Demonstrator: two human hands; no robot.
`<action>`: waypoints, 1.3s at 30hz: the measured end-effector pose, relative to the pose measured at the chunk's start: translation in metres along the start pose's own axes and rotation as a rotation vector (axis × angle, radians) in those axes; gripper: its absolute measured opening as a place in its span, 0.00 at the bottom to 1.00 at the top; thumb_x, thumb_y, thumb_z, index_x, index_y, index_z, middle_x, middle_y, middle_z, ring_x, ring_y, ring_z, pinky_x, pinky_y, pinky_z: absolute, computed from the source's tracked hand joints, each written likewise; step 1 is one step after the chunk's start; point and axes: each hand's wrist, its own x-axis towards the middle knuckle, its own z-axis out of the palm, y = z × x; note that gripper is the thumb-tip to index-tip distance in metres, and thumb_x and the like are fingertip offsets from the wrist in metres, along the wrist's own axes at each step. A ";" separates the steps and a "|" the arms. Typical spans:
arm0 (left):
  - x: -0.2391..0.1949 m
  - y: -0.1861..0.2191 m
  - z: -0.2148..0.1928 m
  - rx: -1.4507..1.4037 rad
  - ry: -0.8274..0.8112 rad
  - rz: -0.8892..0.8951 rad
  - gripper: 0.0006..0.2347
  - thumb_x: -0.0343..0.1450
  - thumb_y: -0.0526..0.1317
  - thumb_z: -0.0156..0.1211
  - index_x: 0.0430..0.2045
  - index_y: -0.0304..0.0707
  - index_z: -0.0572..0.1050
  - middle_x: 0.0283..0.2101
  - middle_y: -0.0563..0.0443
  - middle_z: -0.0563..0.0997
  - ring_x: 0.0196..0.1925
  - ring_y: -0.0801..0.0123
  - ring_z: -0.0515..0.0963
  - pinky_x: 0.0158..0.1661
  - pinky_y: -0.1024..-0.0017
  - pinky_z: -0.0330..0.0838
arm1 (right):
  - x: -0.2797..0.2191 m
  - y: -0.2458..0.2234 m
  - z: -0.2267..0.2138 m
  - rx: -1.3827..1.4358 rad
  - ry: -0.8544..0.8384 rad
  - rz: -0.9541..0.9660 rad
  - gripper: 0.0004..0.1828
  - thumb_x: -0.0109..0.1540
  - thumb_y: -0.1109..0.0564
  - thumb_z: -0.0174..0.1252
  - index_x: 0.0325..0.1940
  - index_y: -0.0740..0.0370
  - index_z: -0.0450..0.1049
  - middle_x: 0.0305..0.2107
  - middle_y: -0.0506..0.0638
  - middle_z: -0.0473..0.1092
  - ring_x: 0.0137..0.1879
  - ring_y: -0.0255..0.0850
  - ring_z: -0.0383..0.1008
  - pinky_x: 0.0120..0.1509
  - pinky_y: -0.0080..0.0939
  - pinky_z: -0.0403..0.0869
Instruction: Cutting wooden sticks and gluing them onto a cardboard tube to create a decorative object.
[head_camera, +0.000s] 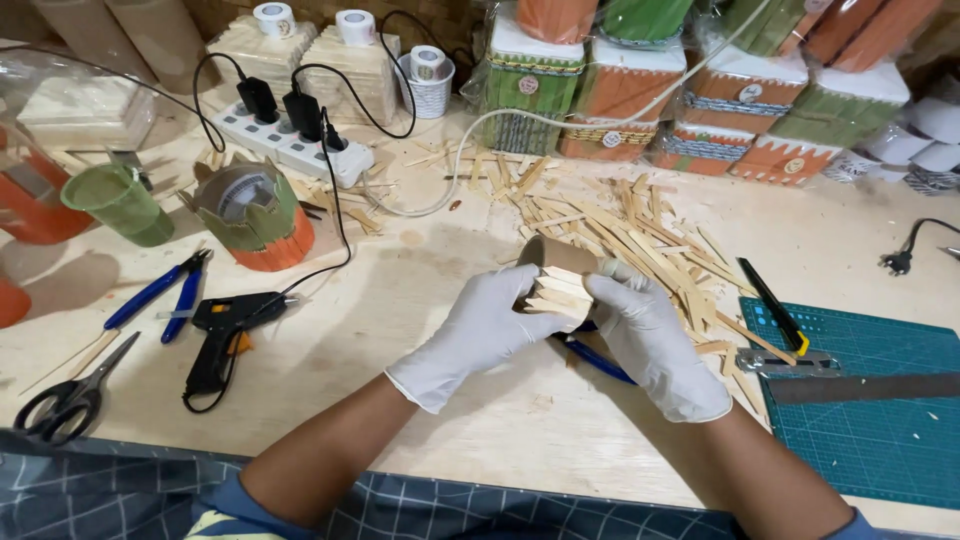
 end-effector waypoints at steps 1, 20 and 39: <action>-0.003 0.002 0.001 -0.024 -0.008 0.020 0.14 0.56 0.47 0.76 0.27 0.44 0.79 0.27 0.47 0.82 0.35 0.64 0.80 0.44 0.69 0.75 | -0.005 -0.002 0.002 0.007 0.015 -0.001 0.12 0.59 0.63 0.65 0.47 0.62 0.77 0.37 0.50 0.78 0.47 0.43 0.81 0.60 0.48 0.75; -0.012 -0.066 -0.003 -0.090 0.102 0.224 0.07 0.73 0.45 0.65 0.28 0.45 0.80 0.27 0.45 0.82 0.35 0.70 0.77 0.46 0.64 0.75 | -0.019 -0.015 0.021 -0.072 -0.024 0.342 0.36 0.62 0.40 0.55 0.63 0.73 0.68 0.54 0.70 0.69 0.63 0.71 0.71 0.68 0.76 0.65; -0.020 -0.029 -0.023 0.029 0.579 0.458 0.06 0.71 0.36 0.66 0.40 0.45 0.82 0.40 0.51 0.85 0.45 0.62 0.85 0.53 0.65 0.75 | -0.023 -0.020 0.037 0.233 -0.022 0.276 0.27 0.69 0.54 0.41 0.70 0.70 0.61 0.65 0.64 0.66 0.67 0.59 0.69 0.70 0.66 0.67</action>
